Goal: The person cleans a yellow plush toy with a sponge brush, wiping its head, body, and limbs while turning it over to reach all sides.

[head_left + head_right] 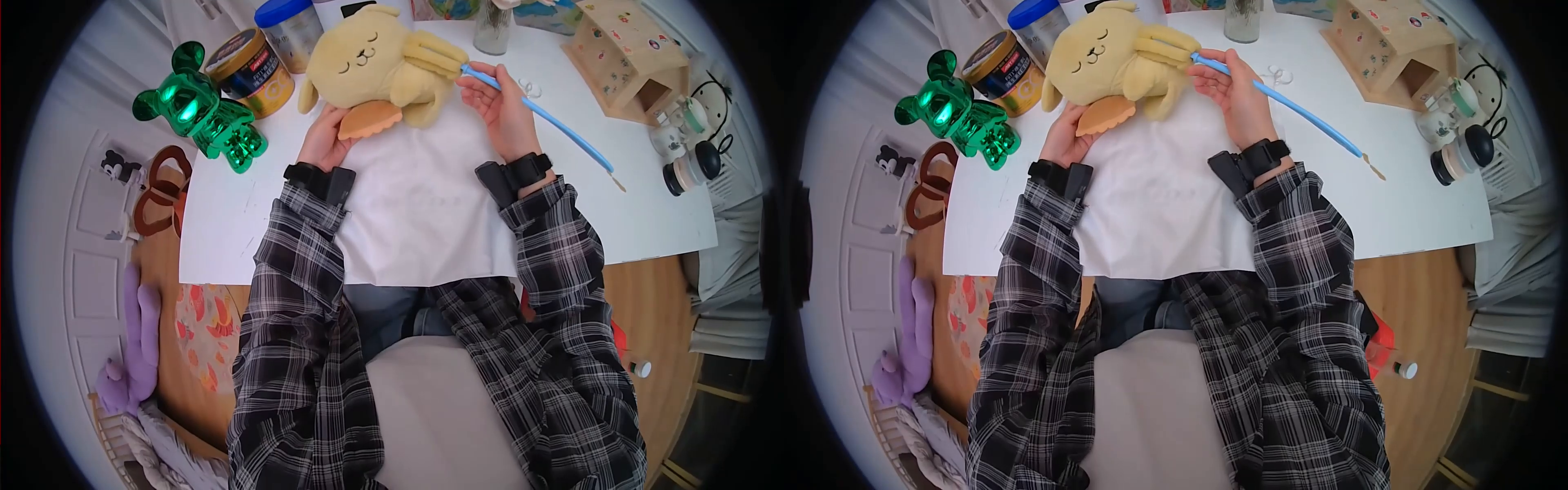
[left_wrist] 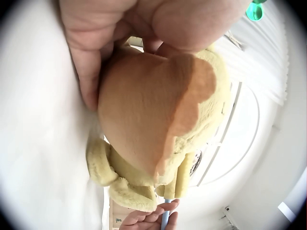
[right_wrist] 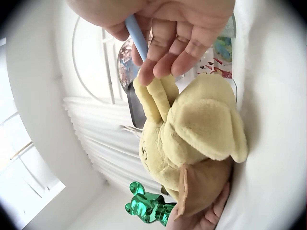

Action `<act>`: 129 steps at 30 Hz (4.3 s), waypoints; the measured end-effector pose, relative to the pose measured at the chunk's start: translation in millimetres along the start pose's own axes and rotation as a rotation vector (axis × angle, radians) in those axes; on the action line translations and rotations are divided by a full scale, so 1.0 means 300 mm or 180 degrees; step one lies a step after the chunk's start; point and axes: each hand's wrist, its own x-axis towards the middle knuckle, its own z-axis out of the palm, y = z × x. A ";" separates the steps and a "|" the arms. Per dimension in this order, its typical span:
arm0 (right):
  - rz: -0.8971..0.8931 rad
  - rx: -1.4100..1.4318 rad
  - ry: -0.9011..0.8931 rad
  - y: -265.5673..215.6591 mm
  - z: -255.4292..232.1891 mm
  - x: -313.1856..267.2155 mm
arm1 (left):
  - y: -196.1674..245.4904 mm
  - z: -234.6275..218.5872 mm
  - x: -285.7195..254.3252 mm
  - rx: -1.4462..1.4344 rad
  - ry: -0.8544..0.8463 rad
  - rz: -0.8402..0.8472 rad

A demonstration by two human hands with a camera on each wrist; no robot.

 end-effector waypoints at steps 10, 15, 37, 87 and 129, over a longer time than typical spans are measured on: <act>-0.0022 -0.0364 -0.0051 0.012 0.014 0.008 | -0.011 -0.030 0.011 -0.0268 0.0144 -0.0084; 0.0217 -0.0147 -0.0077 0.036 0.016 0.032 | -0.007 -0.001 -0.007 -0.0362 0.0228 -0.0098; -0.0008 0.0397 -0.0084 -0.028 -0.037 0.006 | -0.007 0.047 -0.067 -0.0269 0.0210 -0.0174; -0.0738 -0.0522 0.0400 -0.037 -0.193 0.058 | 0.012 -0.001 -0.032 0.0667 0.0081 0.0024; 0.0041 -0.1157 -0.0069 -0.046 -0.052 0.016 | 0.013 0.024 -0.041 0.0480 -0.0016 -0.0082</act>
